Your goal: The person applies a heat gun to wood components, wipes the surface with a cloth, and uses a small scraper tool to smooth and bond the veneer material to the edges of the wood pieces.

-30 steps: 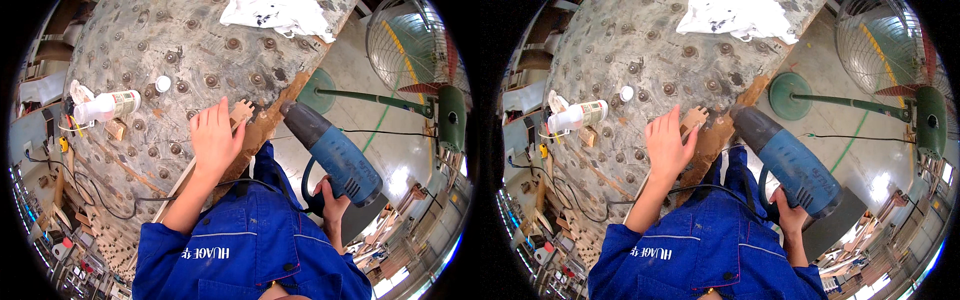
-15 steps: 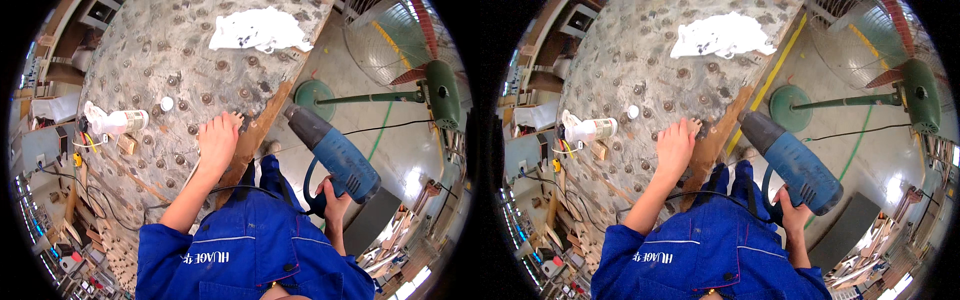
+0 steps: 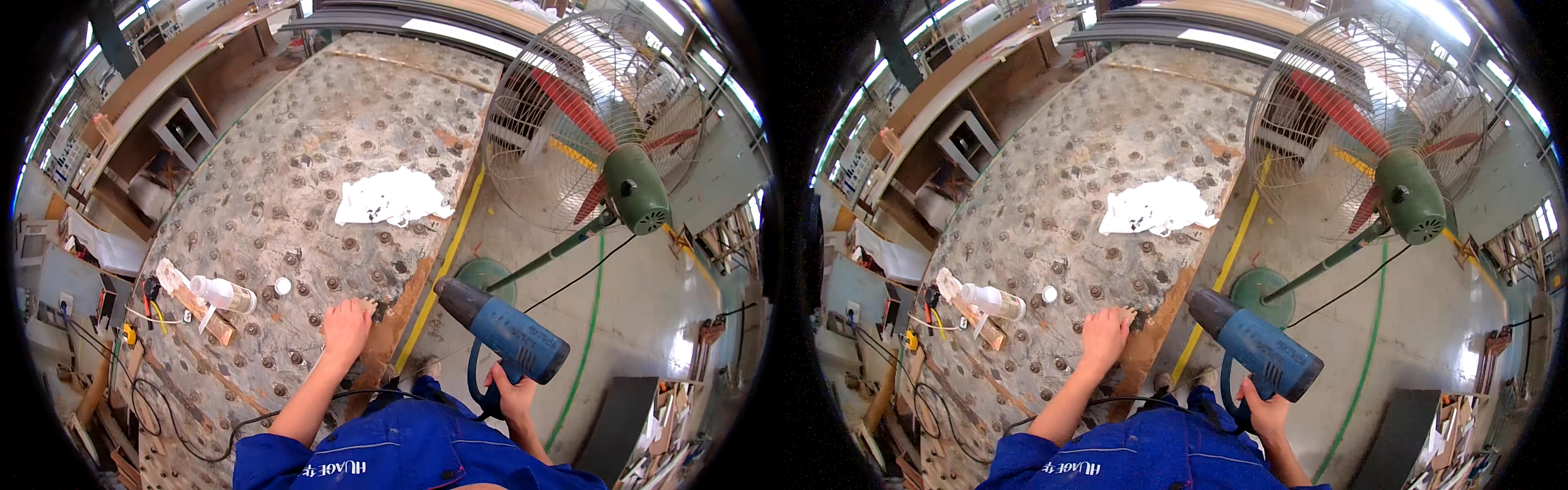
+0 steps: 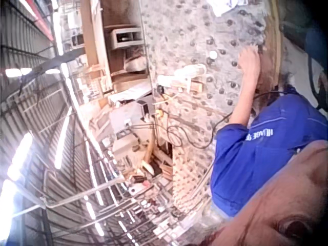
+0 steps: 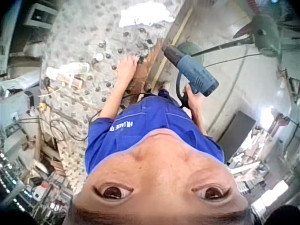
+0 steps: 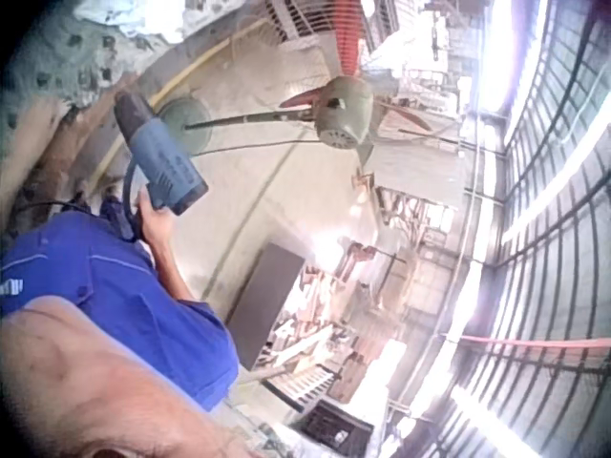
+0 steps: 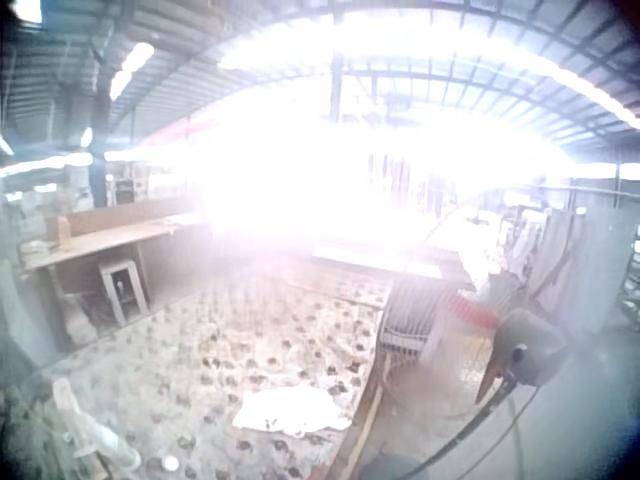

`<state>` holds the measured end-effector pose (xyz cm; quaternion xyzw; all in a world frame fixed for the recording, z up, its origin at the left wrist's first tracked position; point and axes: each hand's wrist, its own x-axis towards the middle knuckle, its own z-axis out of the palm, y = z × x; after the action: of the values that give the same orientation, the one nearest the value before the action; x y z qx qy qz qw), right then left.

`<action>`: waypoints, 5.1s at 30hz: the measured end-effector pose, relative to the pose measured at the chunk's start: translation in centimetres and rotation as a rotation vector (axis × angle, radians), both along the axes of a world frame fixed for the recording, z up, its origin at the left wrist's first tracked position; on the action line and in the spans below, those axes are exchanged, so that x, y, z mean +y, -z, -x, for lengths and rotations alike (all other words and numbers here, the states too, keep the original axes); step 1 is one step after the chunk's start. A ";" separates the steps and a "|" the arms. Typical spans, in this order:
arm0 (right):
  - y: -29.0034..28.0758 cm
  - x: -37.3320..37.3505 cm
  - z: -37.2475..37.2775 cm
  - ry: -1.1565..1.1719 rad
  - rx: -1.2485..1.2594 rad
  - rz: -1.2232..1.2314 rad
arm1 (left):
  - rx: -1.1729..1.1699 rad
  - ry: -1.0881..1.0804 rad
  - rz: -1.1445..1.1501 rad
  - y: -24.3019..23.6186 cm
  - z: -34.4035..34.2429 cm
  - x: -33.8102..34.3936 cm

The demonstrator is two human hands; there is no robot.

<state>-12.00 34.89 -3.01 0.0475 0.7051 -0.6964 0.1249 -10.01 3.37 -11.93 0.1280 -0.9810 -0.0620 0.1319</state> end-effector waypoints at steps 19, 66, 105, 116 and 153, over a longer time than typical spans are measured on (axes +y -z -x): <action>-0.8 0.3 -1.9 0.127 0.151 0.106 | 0.003 -0.010 0.034 0.9 -0.2 0.0; -0.5 1.3 -2.6 0.170 0.161 0.085 | 0.024 -0.142 0.053 0.1 0.0 1.8; -0.9 1.5 -3.5 0.205 0.175 0.122 | 0.032 -0.158 0.039 -0.5 0.1 2.1; -0.4 1.9 -1.5 0.167 0.127 -0.031 | 0.000 -0.182 -0.036 -0.2 0.1 1.4; 1.7 0.6 -2.5 -0.836 0.070 -0.920 | -0.127 -0.133 -0.429 -3.1 -2.7 -1.4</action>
<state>-9.52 35.47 -4.72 -0.2063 0.8956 -0.2147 0.3304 -7.26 2.02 -8.81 0.2212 -0.9411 -0.2519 0.0435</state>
